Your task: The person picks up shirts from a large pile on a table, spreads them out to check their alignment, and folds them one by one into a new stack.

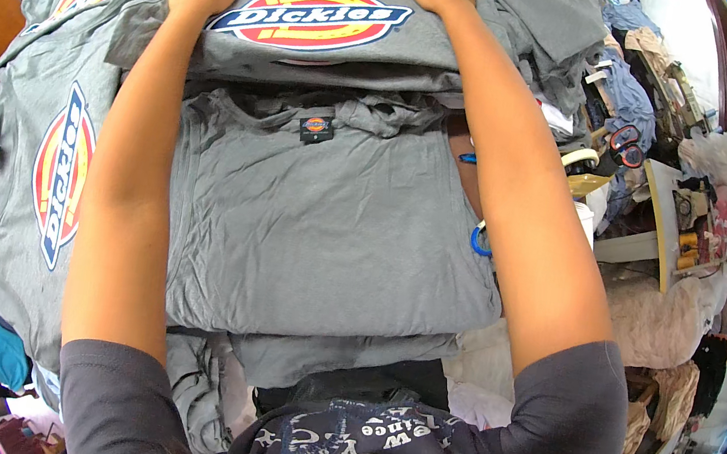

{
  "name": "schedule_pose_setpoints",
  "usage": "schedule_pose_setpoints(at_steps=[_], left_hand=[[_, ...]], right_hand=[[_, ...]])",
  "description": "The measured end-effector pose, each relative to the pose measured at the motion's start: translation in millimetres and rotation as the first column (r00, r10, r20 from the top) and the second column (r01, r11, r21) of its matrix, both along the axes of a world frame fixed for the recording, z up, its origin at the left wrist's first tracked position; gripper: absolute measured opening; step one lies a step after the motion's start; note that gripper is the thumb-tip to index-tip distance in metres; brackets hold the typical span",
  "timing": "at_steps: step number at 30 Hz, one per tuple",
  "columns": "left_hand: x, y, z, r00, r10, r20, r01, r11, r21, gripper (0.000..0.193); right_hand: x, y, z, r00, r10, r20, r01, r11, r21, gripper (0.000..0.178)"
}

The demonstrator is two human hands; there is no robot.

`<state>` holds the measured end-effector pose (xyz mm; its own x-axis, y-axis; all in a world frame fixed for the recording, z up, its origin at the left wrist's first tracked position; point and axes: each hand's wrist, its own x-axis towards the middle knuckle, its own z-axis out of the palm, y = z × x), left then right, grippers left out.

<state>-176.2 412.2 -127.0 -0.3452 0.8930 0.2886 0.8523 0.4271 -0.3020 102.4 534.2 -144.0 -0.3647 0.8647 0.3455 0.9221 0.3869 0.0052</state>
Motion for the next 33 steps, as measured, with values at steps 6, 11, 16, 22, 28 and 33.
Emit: schedule_pose_setpoints(at_steps=[6, 11, 16, 22, 28, 33], left_hand=[[3.9, -22.8, -14.0, 0.889, -0.335, -0.314, 0.457, 0.709, 0.538, 0.04], [62.7, -174.6, -39.3, 0.702, -0.708, -0.085, 0.559, 0.473, 0.681, 0.029], [84.2, -316.0, -108.0, 0.838, -0.494, 0.23, 0.306, 0.776, 0.552, 0.027], [92.9, -387.0, -117.5, 0.889, -0.295, 0.35, 0.077, 0.85, 0.521, 0.024], [99.6, -406.0, -118.1, 0.86, -0.195, 0.472, -0.101, 0.841, 0.532, 0.016], [93.7, -413.8, -125.9, 0.901, -0.131, 0.414, -0.067, 0.9, 0.431, 0.02]], right_hand=[[10.3, 14.6, 5.8, 0.985, 0.141, -0.097, -0.152, 0.981, -0.121, 0.053], [44.5, -41.4, -3.2, 0.74, 0.634, -0.225, -0.508, 0.745, 0.432, 0.027], [153.4, -224.5, -15.0, 0.769, 0.579, -0.27, -0.611, 0.791, -0.045, 0.02], [213.3, -287.2, -61.9, 0.913, 0.402, -0.065, -0.405, 0.912, -0.057, 0.018], [191.7, -341.9, -64.2, 0.985, 0.142, -0.095, -0.141, 0.99, 0.011, 0.012], [188.6, -373.2, -90.3, 0.989, -0.007, -0.147, 0.004, 1.0, -0.025, 0.018]])
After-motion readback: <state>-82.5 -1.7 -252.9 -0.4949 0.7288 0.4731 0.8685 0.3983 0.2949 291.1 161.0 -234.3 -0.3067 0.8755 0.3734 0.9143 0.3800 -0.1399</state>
